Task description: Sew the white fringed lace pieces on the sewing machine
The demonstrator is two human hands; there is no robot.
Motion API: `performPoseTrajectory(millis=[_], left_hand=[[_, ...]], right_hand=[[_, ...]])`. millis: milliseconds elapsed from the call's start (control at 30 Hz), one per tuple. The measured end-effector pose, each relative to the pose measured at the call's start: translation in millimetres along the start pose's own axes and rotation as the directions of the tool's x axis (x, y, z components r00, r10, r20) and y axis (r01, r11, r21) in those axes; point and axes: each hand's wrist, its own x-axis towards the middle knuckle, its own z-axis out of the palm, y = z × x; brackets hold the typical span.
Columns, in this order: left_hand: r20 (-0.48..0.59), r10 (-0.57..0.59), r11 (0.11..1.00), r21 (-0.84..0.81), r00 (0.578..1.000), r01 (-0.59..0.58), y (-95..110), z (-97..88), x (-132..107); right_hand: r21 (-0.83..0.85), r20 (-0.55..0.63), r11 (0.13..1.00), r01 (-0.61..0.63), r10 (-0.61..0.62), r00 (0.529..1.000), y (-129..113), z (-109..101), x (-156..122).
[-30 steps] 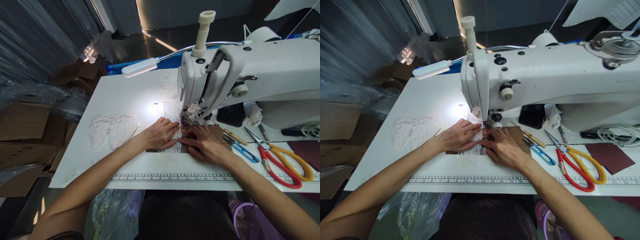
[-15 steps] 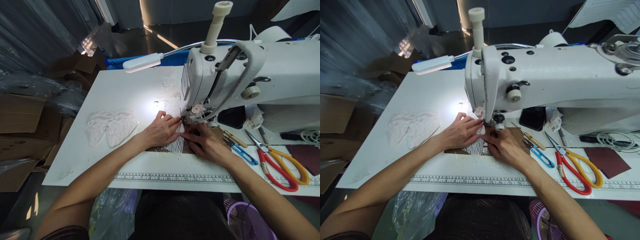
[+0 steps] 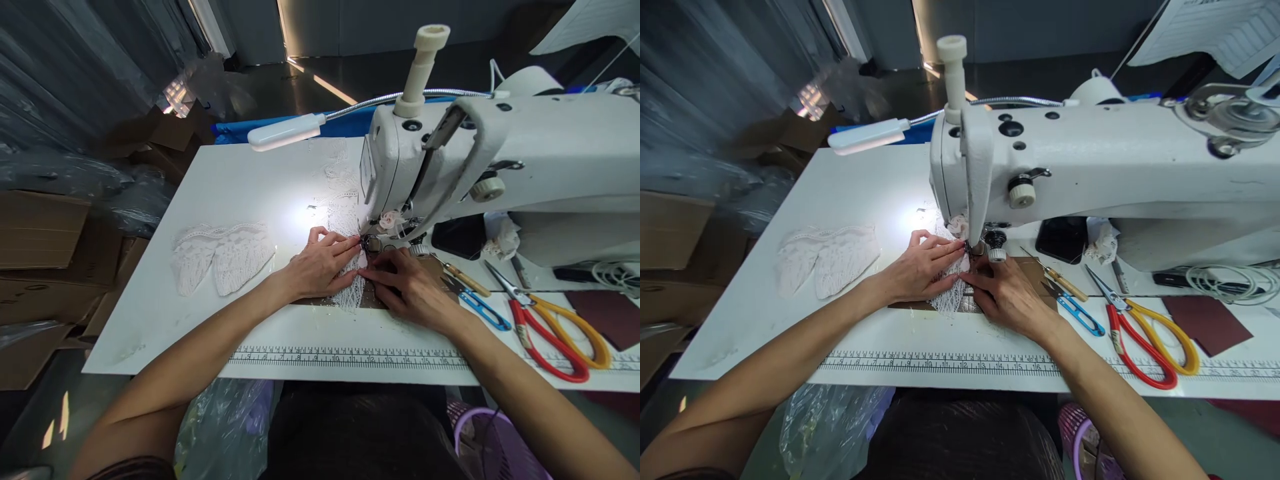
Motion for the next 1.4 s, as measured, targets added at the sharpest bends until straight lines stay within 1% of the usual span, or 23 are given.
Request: performPoseTrajectory(millis=[133, 267, 633, 933, 1133, 1200, 1300, 1400], left_hand=[[0.018, -0.021, 1.000, 0.024, 1.000, 0.020, 3.7, -2.1, 0.0], [0.035, -0.038, 0.998, 0.048, 0.999, 0.036, 7.2, -3.4, 0.1], [0.043, -0.087, 0.996, 0.033, 0.995, 0.085, 9.0, -2.4, 0.8], [0.040, -0.176, 0.984, 0.044, 0.984, 0.174, 10.1, -2.4, 8.1], [0.017, -0.234, 0.972, 0.023, 0.972, 0.234, 8.5, 3.4, 12.0], [-0.001, -0.252, 0.968, 0.009, 0.968, 0.252, 7.2, 5.9, 11.8], [-0.003, -0.264, 0.964, -0.012, 0.964, 0.264, 5.4, 7.1, 10.0], [0.007, -0.248, 0.968, -0.041, 0.969, 0.248, 1.8, 4.8, 9.7]], right_hand=[[0.005, -0.008, 1.000, -0.002, 0.002, 1.000, 1.6, 1.3, -1.0], [0.001, 0.010, 1.000, -0.013, 0.013, 1.000, 1.7, 0.6, -1.1], [-0.045, 0.054, 0.998, -0.050, 0.052, 0.997, -8.0, -4.5, 3.9], [-0.156, 0.011, 0.984, -0.082, 0.085, 0.996, -7.4, -0.4, 10.5], [-0.226, -0.012, 0.968, -0.111, 0.111, 0.994, -2.6, 4.2, 14.5], [-0.220, -0.015, 0.969, -0.114, 0.113, 0.993, -1.6, 4.9, 15.3], [-0.156, -0.013, 0.981, -0.119, 0.118, 0.993, -1.1, 2.0, 14.3], [-0.058, -0.006, 0.977, -0.207, 0.207, 0.978, -1.0, -6.6, 9.6]])
